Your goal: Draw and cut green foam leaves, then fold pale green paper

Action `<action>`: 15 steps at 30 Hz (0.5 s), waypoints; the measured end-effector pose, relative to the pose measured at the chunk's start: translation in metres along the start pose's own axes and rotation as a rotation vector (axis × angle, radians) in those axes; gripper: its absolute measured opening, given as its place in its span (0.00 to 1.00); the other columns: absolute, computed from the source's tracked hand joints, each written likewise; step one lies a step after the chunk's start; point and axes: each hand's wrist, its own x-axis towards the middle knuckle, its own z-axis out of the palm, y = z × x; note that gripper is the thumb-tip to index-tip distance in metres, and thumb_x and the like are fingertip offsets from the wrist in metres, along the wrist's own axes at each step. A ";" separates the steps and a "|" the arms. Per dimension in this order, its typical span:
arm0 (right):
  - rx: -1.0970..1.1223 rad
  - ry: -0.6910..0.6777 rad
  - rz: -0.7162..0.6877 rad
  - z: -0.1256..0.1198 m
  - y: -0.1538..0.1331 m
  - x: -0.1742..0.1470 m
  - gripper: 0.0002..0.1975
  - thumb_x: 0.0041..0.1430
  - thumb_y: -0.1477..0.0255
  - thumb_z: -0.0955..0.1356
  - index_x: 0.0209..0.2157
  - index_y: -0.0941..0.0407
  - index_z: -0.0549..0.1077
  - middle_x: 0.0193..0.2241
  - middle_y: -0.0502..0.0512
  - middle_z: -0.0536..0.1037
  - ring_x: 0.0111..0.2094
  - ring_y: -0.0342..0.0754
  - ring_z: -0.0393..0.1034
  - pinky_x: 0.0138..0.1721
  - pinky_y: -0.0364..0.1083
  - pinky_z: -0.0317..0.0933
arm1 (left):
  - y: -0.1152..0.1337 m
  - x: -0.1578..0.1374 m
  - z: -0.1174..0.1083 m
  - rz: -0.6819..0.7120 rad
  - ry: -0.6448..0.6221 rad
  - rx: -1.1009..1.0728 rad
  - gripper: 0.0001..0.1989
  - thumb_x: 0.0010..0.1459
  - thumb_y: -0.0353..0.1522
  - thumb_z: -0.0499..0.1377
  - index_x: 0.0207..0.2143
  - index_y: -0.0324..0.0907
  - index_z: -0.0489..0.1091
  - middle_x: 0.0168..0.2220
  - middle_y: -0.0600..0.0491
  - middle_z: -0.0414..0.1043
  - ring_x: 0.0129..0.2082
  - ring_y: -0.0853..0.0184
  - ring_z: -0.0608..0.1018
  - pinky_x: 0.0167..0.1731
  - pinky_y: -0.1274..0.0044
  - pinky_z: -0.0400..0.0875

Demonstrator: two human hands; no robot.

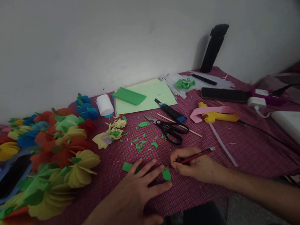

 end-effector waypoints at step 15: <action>-0.143 -0.042 0.003 -0.004 -0.006 -0.003 0.05 0.49 0.78 0.65 0.23 0.58 0.72 0.18 0.46 0.69 0.20 0.40 0.60 0.21 0.39 0.51 | 0.000 0.000 0.001 0.009 0.048 -0.044 0.34 0.50 0.44 0.60 0.59 0.53 0.55 0.63 0.49 0.49 0.62 0.48 0.51 0.57 0.51 0.38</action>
